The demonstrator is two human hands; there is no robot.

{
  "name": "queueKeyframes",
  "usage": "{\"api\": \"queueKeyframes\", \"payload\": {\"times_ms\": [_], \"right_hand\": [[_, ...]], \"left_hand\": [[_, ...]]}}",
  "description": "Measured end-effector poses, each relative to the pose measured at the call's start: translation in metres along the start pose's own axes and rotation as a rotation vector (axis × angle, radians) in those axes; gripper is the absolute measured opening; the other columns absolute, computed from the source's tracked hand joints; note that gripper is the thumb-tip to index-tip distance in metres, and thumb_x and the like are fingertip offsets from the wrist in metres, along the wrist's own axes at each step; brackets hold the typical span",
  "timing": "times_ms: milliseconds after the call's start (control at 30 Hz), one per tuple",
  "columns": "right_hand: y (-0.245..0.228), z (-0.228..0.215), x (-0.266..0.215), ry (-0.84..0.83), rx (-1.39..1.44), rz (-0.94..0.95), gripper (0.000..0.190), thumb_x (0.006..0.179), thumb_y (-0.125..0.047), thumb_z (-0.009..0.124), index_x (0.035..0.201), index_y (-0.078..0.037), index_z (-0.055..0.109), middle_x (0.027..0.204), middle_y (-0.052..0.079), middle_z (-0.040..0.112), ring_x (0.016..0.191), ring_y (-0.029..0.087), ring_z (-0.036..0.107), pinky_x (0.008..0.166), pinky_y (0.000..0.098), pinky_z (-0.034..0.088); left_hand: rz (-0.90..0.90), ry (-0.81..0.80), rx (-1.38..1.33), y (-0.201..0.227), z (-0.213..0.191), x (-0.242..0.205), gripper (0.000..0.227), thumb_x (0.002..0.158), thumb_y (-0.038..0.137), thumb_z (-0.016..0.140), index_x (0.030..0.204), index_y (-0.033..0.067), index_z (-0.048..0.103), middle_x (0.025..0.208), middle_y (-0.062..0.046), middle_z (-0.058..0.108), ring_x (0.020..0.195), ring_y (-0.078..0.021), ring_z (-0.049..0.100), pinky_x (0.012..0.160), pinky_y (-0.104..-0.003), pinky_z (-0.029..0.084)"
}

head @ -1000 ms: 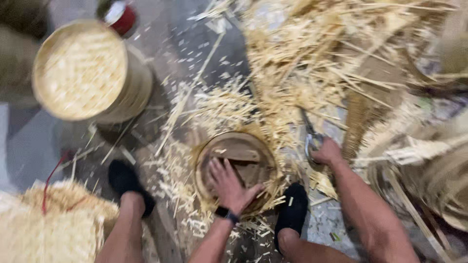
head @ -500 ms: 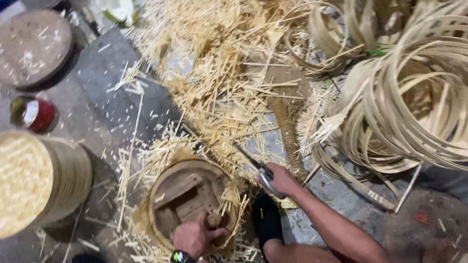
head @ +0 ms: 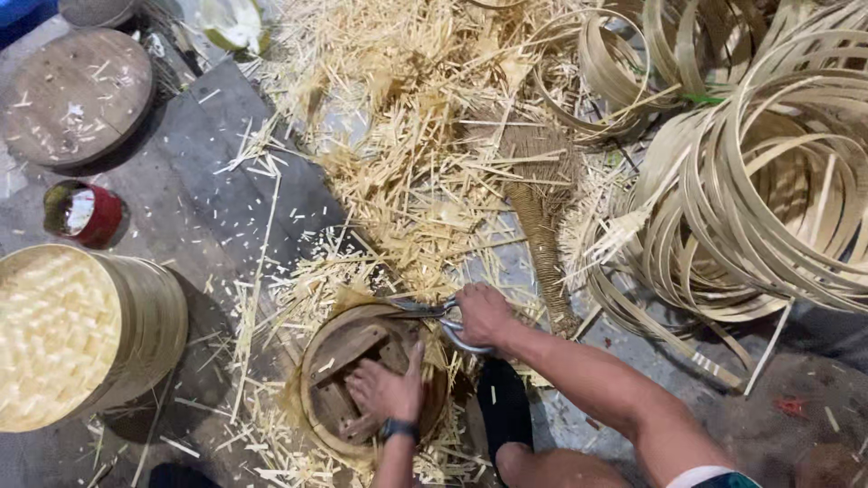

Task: The person places a circular bamboo frame onto a woven mat, flips it over, and uses shears to trim the excess woven material around the edge. The person then stacks the finished basket and repeats the process with another mat.

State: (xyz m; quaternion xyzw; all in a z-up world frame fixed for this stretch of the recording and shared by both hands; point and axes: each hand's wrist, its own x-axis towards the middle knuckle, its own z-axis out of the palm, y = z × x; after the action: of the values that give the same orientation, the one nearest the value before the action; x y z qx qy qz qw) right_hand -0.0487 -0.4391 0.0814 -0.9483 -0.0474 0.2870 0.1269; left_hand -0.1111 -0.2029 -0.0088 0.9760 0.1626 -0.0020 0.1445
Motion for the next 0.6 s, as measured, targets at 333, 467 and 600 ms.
{"api": "queueKeyframes", "payload": {"times_ms": [333,467,600], "right_hand": [[0.029,0.019,0.005,0.383,-0.14,-0.118,0.061,0.068,-0.046,0.079,0.104,0.001,0.067,0.099,0.024,0.065,0.089,0.037,0.064,0.074,0.0505,0.057],[0.027,0.051,0.025,0.087,0.048,0.086,0.028,0.091,-0.032,0.067,0.094,-0.005,0.066,0.092,0.015,0.068,0.08,0.029,0.069,0.072,0.0448,0.058],[0.067,0.056,0.018,0.329,-0.017,-0.083,0.033,0.079,-0.039,0.076,0.088,-0.009,0.07,0.089,0.016,0.069,0.083,0.038,0.067,0.072,0.0523,0.055]], "left_hand": [[0.273,-0.261,-0.025,0.013,-0.015,-0.011,0.07,0.081,0.031,0.068,0.139,-0.005,0.052,0.144,-0.028,0.052,0.141,-0.0477,0.038,0.12,-0.054,0.023],[0.414,-0.305,-0.065,0.007,-0.016,-0.013,0.071,0.082,0.031,0.07,0.137,-0.0091,0.052,0.14,-0.031,0.053,0.138,-0.05,0.04,0.122,-0.057,0.02],[0.476,-0.414,-0.118,0.003,-0.034,-0.007,0.071,0.079,0.028,0.072,0.136,-0.0092,0.052,0.139,-0.031,0.054,0.138,-0.0508,0.04,0.123,-0.058,0.018]]}}
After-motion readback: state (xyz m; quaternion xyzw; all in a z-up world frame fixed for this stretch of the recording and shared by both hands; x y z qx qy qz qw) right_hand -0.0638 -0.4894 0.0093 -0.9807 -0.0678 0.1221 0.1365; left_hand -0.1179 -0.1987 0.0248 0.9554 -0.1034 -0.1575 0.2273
